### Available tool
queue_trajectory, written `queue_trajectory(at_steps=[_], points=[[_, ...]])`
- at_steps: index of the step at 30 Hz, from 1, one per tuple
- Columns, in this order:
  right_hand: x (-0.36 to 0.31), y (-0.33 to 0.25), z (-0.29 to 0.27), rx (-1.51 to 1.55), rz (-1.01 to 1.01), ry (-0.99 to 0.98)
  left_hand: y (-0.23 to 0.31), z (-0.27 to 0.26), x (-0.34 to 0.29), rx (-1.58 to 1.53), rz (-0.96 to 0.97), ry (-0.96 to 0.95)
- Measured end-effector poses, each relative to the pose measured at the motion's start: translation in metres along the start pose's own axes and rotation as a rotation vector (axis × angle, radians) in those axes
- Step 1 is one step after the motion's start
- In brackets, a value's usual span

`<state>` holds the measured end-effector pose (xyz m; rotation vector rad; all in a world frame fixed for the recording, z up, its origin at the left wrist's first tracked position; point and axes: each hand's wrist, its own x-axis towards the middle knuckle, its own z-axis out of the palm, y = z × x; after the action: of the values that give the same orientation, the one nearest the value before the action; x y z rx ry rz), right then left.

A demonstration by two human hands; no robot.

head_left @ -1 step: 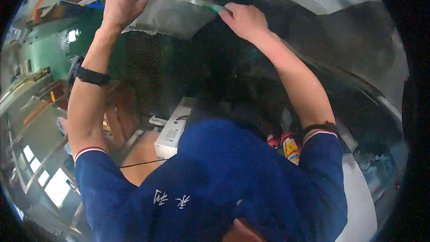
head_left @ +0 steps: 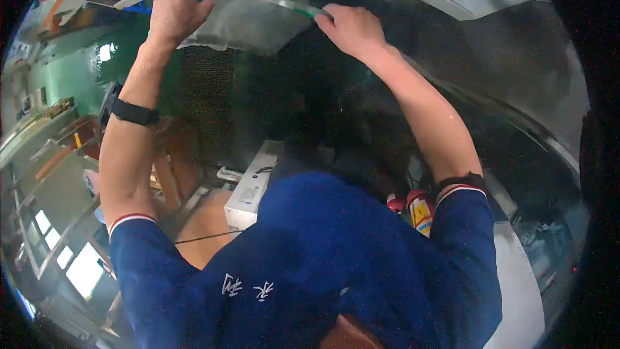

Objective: The recorder uses a water hose to spray down and clean industrial mesh filters over a floor drain.

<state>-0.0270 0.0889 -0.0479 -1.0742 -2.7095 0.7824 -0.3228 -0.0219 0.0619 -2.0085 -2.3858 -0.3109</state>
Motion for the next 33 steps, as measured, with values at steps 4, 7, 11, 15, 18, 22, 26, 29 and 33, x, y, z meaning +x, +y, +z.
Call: queue_trajectory(at_steps=[4,7,11,15,18,22,26,29,33], points=[[-0.017,-0.023,-0.017,0.049,0.019,-0.038,-0.010,-0.002,-0.014,0.034,0.045,0.057],[-0.008,-0.012,-0.001,0.078,0.014,0.017,-0.007,-0.003,-0.009,0.018,0.004,0.066],[0.008,0.003,0.024,0.020,0.044,-0.011,-0.006,-0.001,-0.005,0.030,0.046,0.076],[-0.027,-0.016,0.003,0.180,0.044,-0.033,0.001,-0.007,-0.011,0.045,-0.106,-0.021],[-0.017,-0.011,0.004,0.162,-0.003,0.021,-0.002,0.000,-0.002,0.051,0.017,0.039],[-0.038,-0.028,-0.040,0.257,-0.045,0.075,-0.010,0.005,0.000,0.010,0.018,0.043],[-0.087,-0.045,-0.111,0.399,-0.096,0.100,-0.020,-0.003,-0.001,0.038,0.015,0.002],[-0.099,-0.042,-0.136,0.412,-0.094,0.149,-0.041,0.008,-0.001,0.005,0.045,0.043],[-0.106,-0.021,-0.159,0.338,0.112,0.210,-0.047,0.008,0.003,0.005,0.050,0.030]])
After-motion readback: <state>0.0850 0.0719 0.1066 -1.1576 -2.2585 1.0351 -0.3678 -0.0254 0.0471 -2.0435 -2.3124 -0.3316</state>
